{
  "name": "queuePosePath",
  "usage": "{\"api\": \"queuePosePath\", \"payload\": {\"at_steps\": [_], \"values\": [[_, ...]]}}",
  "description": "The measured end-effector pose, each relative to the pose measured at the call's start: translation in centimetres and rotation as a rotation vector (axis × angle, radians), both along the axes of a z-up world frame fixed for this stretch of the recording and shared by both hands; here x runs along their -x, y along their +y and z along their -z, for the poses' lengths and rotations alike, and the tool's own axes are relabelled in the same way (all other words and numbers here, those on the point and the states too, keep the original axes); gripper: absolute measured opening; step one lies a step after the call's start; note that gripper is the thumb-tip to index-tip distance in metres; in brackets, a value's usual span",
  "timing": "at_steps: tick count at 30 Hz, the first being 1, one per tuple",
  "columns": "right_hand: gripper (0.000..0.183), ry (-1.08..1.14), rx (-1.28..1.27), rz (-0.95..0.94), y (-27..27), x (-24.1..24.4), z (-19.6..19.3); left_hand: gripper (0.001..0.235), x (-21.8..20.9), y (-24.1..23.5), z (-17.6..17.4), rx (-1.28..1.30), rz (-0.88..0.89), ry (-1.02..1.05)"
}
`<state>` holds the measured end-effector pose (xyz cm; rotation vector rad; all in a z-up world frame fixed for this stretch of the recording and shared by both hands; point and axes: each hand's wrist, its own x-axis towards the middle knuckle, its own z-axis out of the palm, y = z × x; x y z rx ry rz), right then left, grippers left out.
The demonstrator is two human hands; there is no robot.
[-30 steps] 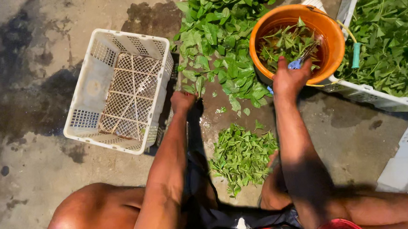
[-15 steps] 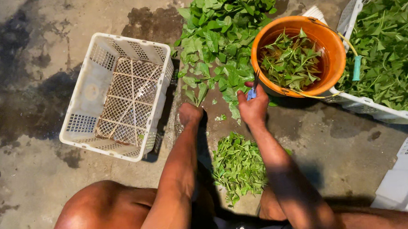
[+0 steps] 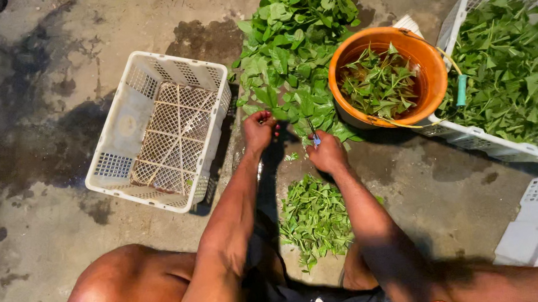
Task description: The person sits on the floor and uses shears to trim stems from leafy green vegetables. They place the trimmed leaves into a white crate and wash them in an orange bucket of water before transferring them to another crate.
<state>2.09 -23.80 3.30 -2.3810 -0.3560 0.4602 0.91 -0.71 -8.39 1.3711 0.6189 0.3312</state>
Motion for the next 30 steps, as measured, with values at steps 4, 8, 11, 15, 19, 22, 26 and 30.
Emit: {"api": "queuePosePath", "payload": {"at_steps": [4,8,11,15,19,22,26,30], "values": [[0.04,-0.146,0.062,-0.065,0.0,0.0,-1.7,0.016,0.8,-1.4,-6.0,0.043,-0.003,-0.071],[0.038,-0.028,0.107,-0.085,0.3,-0.1,-3.8,0.017,1.4,-2.2,-9.0,-0.032,0.124,-0.204],[0.046,-0.157,0.1,-0.104,0.4,-0.5,-5.3,0.017,1.2,-2.2,-9.3,-0.076,0.202,-0.27],[0.048,-0.064,0.253,-0.117,0.4,-1.0,-6.6,0.021,0.8,-2.1,-8.7,-0.432,0.213,-0.185],[0.044,-0.022,0.304,-0.145,0.5,-1.2,-7.2,0.02,0.9,-2.3,-8.4,-0.419,0.243,-0.092],[0.044,0.002,0.309,-0.148,0.5,-1.3,-7.2,0.018,1.1,-2.3,-8.2,-0.509,0.258,-0.159],[0.045,0.065,0.321,-0.132,0.5,-1.3,-7.1,0.013,1.5,-2.2,-8.1,-0.555,0.306,-0.146],[0.044,0.055,0.33,-0.142,0.6,-1.3,-6.9,0.022,1.8,-2.2,-8.4,-0.701,0.293,-0.203]]}}
